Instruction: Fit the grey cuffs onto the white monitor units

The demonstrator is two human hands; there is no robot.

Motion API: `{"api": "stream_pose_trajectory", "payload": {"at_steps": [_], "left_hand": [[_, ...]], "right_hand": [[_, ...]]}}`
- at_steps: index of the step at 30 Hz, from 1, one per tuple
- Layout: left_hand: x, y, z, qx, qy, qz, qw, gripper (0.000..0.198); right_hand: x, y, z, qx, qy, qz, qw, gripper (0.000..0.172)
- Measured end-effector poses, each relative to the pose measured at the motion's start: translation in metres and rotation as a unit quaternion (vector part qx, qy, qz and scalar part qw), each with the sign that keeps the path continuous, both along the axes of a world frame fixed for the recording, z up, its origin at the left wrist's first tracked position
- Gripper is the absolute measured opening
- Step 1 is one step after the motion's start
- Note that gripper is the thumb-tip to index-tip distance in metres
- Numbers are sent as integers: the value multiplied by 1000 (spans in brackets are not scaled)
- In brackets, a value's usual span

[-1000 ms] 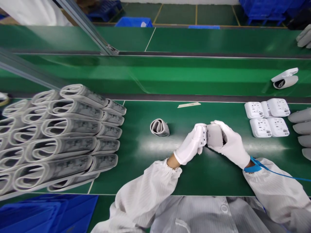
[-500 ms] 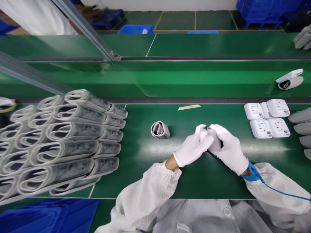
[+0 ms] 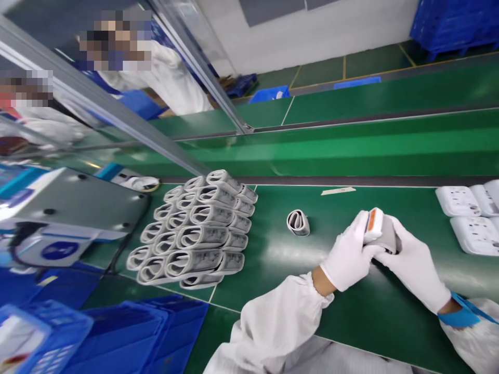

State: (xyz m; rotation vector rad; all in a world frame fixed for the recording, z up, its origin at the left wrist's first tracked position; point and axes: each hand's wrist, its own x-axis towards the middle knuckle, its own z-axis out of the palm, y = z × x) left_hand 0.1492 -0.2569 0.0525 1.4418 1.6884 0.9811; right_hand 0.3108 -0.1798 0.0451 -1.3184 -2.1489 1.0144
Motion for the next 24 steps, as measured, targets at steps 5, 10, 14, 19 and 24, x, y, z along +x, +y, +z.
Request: {"api": "stream_pose_trajectory", "payload": {"at_steps": [5,10,14,19,24], "left_hand": [[0,2,0,-8,78,20,997,51],[-7,6,-2,-11,17,77,997,60],[-8,9,1,89,-126,116,981,49],[-15,16,-2,49,-238,178,954,42],[-24,24,-12,-39,-285,167,943,55]], "right_hand": [[1,3,3,-29,24,5,999,69],[-8,-5,-2,-51,46,38,997,64],[-13,-4,-5,-126,196,60,971,53],[-9,16,-15,-157,307,37,938,40],[-7,15,-14,-130,323,112,930,42]]}}
